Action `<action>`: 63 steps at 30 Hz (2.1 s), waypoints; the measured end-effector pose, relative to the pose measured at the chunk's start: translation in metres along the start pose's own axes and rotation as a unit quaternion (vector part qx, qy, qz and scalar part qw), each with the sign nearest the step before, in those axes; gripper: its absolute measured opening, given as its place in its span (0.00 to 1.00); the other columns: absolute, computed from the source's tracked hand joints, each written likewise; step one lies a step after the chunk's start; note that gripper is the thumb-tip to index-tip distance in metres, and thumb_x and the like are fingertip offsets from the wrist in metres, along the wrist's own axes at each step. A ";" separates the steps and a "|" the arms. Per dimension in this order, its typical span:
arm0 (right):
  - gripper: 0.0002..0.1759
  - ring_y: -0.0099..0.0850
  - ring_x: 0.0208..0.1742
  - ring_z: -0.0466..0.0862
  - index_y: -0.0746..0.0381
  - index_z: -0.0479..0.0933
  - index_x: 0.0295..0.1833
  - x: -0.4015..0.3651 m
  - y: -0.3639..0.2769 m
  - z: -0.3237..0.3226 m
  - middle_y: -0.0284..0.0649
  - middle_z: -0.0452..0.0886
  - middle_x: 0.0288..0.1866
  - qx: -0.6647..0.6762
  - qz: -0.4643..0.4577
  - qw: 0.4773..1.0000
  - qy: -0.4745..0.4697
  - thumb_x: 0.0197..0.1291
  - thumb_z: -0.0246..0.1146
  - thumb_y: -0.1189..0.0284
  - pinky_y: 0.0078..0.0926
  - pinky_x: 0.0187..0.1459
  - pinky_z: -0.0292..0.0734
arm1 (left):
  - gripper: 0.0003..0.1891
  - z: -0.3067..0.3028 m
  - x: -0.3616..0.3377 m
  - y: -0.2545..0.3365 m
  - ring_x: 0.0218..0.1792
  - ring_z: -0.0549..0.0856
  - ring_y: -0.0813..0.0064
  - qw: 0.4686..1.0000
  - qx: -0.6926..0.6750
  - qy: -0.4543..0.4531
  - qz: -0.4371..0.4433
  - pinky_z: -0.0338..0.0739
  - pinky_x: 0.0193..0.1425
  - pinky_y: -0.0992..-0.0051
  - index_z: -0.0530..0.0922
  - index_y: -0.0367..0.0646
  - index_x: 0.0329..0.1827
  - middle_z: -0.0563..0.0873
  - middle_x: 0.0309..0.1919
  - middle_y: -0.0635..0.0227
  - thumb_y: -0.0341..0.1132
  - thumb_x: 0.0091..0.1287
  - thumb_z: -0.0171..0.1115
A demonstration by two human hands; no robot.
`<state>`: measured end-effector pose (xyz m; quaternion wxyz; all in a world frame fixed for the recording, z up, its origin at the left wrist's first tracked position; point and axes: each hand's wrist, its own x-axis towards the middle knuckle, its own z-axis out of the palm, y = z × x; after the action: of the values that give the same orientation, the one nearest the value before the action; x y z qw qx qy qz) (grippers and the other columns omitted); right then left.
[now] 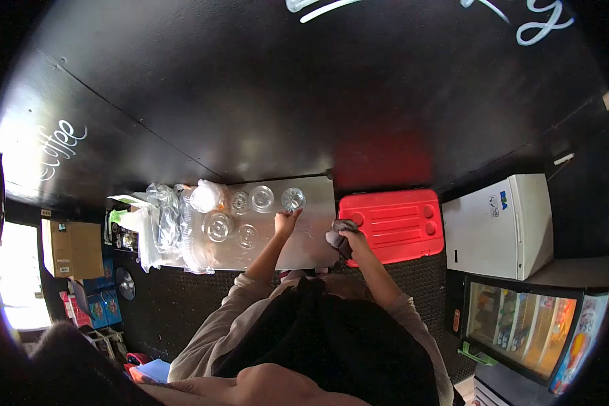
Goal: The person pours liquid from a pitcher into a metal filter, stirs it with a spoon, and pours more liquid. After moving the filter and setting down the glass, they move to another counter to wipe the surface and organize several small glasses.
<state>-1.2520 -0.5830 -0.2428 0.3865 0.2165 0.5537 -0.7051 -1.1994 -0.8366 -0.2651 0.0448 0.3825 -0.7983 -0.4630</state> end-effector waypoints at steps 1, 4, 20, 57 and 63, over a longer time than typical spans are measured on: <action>0.20 0.33 0.47 0.82 0.62 0.80 0.52 0.006 0.002 -0.001 0.39 0.83 0.46 -0.026 -0.004 1.000 0.014 0.50 0.67 0.75 0.31 0.50 0.76 | 0.29 -0.006 -0.003 0.000 0.25 0.82 0.53 1.000 -0.009 0.003 0.002 0.76 0.35 0.60 0.78 0.34 0.20 0.83 0.20 0.51 0.58 0.53 0.72; 0.21 0.33 0.47 0.82 0.64 0.79 0.52 0.021 0.001 0.001 0.40 0.83 0.47 -0.014 -0.071 0.997 -0.022 0.48 0.67 0.74 0.31 0.50 0.75 | 0.30 -0.024 -0.010 -0.002 0.24 0.82 0.52 1.000 -0.012 0.015 0.009 0.76 0.34 0.60 0.78 0.33 0.20 0.83 0.20 0.50 0.57 0.53 0.72; 0.37 0.47 0.78 0.53 0.68 0.57 0.72 0.055 0.030 0.028 0.51 0.52 0.78 -0.721 -0.428 0.544 -0.024 0.54 0.57 0.79 0.42 0.73 0.55 | 0.31 -0.078 -0.060 -0.035 0.21 0.81 0.49 0.997 0.041 0.070 -0.005 0.73 0.29 0.57 0.77 0.32 0.17 0.79 0.16 0.47 0.57 0.56 0.69; 0.16 0.28 0.40 0.84 0.67 0.81 0.49 0.038 -0.006 -0.010 0.38 0.85 0.40 -0.192 -0.288 0.938 0.000 0.57 0.63 0.70 0.27 0.43 0.78 | 0.30 -0.084 -0.097 -0.030 0.17 0.60 0.85 0.997 -0.038 0.063 -0.004 0.56 0.20 0.70 0.64 0.39 0.09 0.62 0.09 0.75 0.47 0.57 0.73; 0.23 0.52 0.56 0.80 0.59 0.74 0.63 0.044 0.035 0.038 0.60 0.79 0.55 -0.457 -0.315 0.832 0.028 0.60 0.60 0.72 0.43 0.56 0.75 | 0.29 -0.090 -0.115 -0.040 0.18 0.61 0.86 0.994 -0.067 0.081 -0.040 0.56 0.20 0.72 0.64 0.40 0.09 0.63 0.10 0.77 0.44 0.57 0.74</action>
<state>-1.2468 -0.6351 -0.2853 0.1830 -0.1510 0.8616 -0.4487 -1.0578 -0.8364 -0.2123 0.1162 0.4468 -0.7431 -0.4844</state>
